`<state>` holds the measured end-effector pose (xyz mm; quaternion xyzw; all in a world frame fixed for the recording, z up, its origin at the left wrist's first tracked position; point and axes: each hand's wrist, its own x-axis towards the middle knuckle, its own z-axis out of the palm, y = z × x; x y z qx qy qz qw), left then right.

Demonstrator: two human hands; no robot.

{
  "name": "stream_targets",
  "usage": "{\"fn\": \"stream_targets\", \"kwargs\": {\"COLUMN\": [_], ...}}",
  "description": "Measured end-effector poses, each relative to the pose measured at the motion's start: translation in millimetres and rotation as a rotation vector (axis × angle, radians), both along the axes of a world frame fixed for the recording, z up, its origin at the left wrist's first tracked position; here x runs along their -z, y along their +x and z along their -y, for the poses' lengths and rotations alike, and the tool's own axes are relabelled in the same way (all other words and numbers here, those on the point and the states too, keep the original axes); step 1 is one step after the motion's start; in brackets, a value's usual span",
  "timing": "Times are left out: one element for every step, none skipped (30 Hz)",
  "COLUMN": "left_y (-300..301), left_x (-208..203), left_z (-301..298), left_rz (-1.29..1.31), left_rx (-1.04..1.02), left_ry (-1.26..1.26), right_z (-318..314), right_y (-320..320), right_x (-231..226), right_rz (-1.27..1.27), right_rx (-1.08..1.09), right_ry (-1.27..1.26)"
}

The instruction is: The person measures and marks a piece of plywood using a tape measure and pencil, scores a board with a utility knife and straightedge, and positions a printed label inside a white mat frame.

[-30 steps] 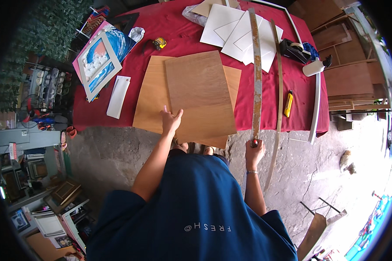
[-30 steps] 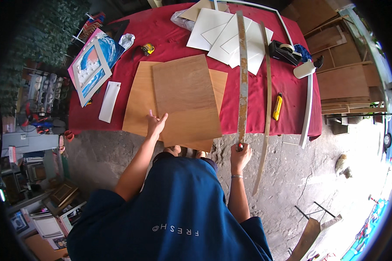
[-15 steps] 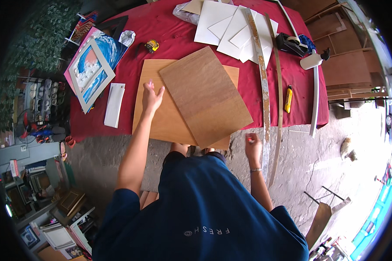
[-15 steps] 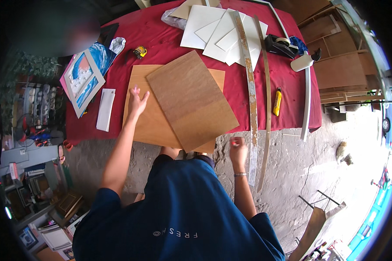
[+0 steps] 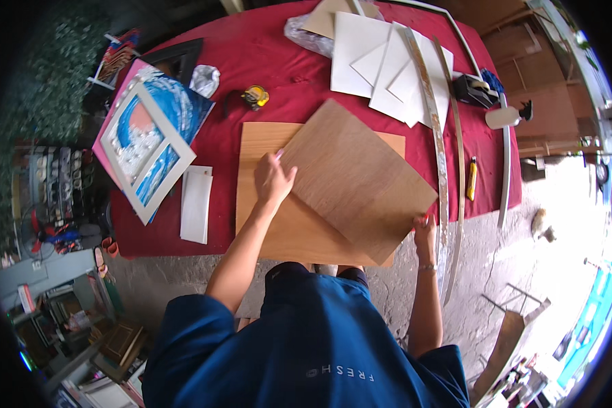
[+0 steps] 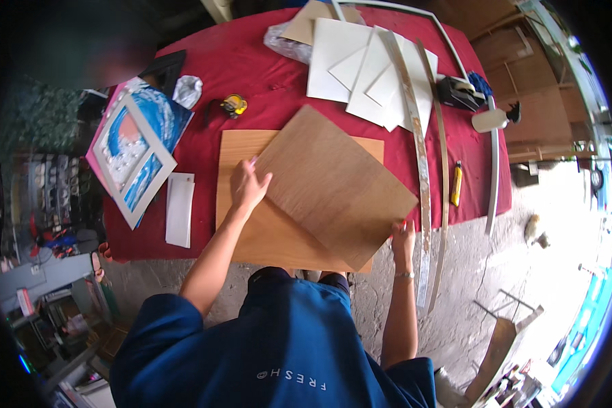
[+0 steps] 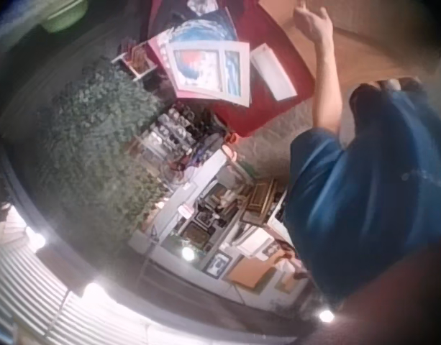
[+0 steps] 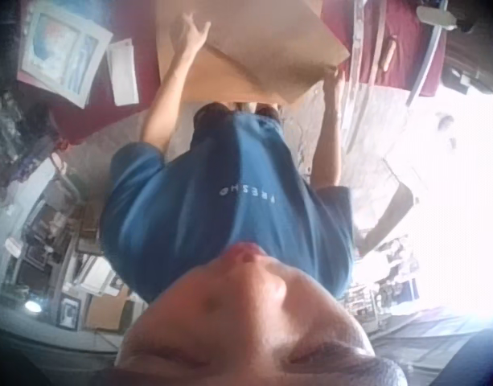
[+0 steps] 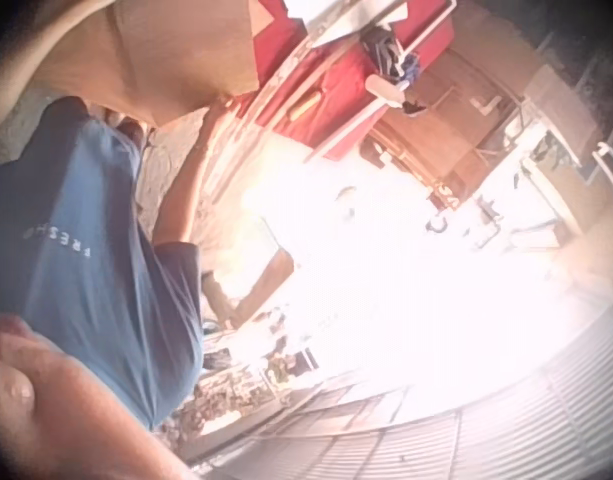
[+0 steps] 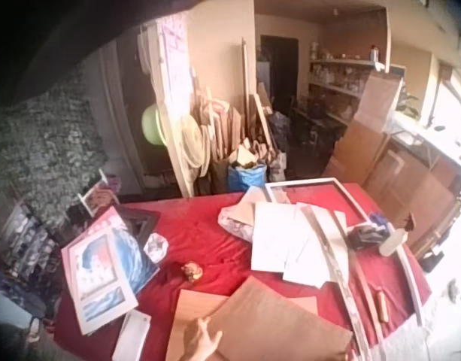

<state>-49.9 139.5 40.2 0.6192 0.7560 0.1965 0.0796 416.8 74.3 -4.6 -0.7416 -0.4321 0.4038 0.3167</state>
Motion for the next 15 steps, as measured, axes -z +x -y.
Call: {"fn": "stream_targets", "kwargs": {"left_y": [-4.3,-11.8,-14.3,-17.6,-13.5,-14.6,-18.4,-23.5,-21.5,-19.7,-17.0,-16.8,-20.1,-25.3,-30.6], "left_x": [-4.6,-4.0,-4.7,-0.7,-9.7,-13.2,-13.8,-16.1,-21.4,-26.2,-25.5,-23.3,-22.1,-21.8,-18.0], "left_z": [20.2,42.7,62.3,75.9,76.1,70.8,57.3,39.3,14.8,-13.8,-42.1,-68.7,-93.1,-114.6,-134.3], "left_rz": [0.022,0.044,0.149,0.135,0.273,0.007,-0.011,-0.035,0.008,0.049,0.058,0.063,0.051,0.038,0.024], "left_rx": [-0.011,-0.014,-0.049,-0.070,-0.176,-0.203,-0.151,-0.108,-0.028,0.051,0.080,0.102,0.156,0.209,0.225], "left_ry": [-0.006,-0.009,-0.089,-0.158,-0.231,-0.272,-0.166,-0.058,0.033,0.126,0.140,0.154,0.221,0.290,0.266], "right_z": [-15.9,-33.3,-46.9,-60.2,-71.2,-82.6,-90.5,-97.3,-99.7,-102.5,-101.2,-101.4,-103.7,-105.2,-103.5], "right_y": [-2.0,-3.9,-4.1,-3.5,0.3,-2.6,-3.8,-14.3,-20.4,-22.9,-19.5,-26.0,-38.2,-44.5,-35.1], "right_x": [-7.9,-14.2,-13.7,-12.2,-12.2,-12.1,-12.8,-23.4,-28.0,-29.7,-27.0,-35.1,-56.8,-77.8,-83.6], "right_rz": [0.096,0.195,0.258,0.320,0.313,0.297,0.298,0.345,0.403,0.459,0.571,0.685,0.625,0.564,0.530], "right_rx": [-0.048,-0.097,-0.124,-0.156,-0.184,-0.220,-0.245,-0.286,-0.287,-0.287,-0.358,-0.362,-0.333,-0.305,-0.306], "right_ry": [-0.050,-0.099,-0.031,0.039,0.004,-0.028,-0.089,-0.092,-0.083,-0.072,0.025,0.068,0.148,0.228,0.316]}}
